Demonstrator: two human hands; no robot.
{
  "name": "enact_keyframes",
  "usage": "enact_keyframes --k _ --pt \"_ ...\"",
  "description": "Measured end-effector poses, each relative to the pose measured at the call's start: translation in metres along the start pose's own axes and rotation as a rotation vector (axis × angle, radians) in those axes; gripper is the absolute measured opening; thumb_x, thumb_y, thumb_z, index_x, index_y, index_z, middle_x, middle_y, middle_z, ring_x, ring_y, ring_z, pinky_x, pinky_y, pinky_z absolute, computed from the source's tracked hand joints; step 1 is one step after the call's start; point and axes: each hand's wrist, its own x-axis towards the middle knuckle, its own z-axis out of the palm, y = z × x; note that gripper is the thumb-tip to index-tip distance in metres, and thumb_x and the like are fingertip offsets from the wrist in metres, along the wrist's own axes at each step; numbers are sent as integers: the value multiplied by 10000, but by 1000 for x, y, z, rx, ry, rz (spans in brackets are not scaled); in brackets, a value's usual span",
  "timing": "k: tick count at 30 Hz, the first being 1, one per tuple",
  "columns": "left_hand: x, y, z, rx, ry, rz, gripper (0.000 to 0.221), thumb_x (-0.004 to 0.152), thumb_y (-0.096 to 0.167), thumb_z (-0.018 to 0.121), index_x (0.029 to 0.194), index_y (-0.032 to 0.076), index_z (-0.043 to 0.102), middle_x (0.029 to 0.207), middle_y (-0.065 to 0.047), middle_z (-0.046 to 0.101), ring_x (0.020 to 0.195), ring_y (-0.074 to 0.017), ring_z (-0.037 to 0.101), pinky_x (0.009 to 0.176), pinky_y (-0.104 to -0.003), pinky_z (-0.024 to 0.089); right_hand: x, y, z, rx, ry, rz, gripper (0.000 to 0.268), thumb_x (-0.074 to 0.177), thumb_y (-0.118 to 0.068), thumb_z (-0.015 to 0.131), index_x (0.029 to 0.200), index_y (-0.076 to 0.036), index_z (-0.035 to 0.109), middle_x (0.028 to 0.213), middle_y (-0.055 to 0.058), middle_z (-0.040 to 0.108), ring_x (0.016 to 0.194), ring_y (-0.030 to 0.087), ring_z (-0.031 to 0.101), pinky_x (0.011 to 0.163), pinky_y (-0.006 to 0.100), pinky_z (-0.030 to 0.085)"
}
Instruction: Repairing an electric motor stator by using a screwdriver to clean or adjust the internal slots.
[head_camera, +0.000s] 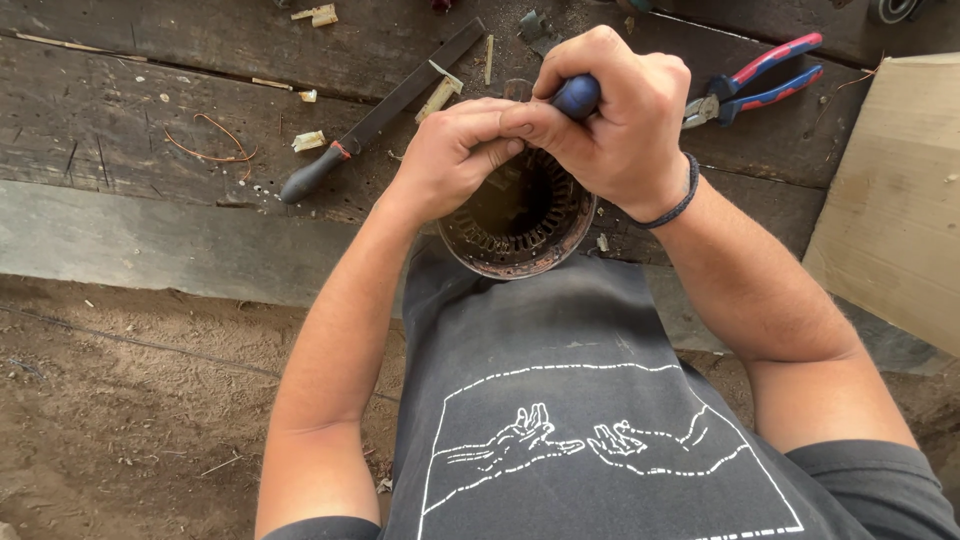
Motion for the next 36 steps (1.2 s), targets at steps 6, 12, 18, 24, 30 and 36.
enact_keyframes --k 6,12,18,24,30,36 --pt "3 2 -2 8 5 10 167 1029 165 679 1178 117 738 1240 -81 732 1166 -252 680 1014 -364 520 -3 7 1 -3 32 -18 365 1043 -352 754 963 -17 634 876 88 668 669 211 621 620 332 443" --pt "5 15 -5 2 -13 38 125 1053 182 643 1109 113 731 1226 -51 729 1149 -236 689 1006 -368 515 -13 15 -1 22 65 -65 412 1005 -400 737 949 -3 644 833 105 693 638 229 652 610 338 476" --pt "7 15 -3 41 -29 34 124 1054 194 637 1051 125 740 1218 -52 729 1130 -244 682 994 -385 495 -15 25 -5 122 -55 -209 392 971 -405 741 899 -19 724 842 92 736 694 258 724 636 357 520" --pt "5 15 -4 30 -26 35 107 1050 197 659 1067 138 747 1227 -59 732 1155 -248 685 1013 -382 488 -15 22 -6 153 -8 -207 412 974 -409 723 928 -2 679 828 98 744 690 255 734 628 351 527" --pt "0 36 8 278 -4 -38 155 1030 145 669 1155 173 757 1309 -80 702 1170 -288 665 997 -399 520 -27 20 -17 223 80 -140 368 1027 -345 669 983 11 586 807 105 732 675 242 724 628 335 506" --pt "-41 73 56 653 368 139 347 939 198 664 1280 161 718 1020 -76 697 923 -291 670 852 -436 536 -91 29 -22 518 248 -47 335 1013 -348 675 973 -39 553 846 175 747 554 175 631 510 295 535"
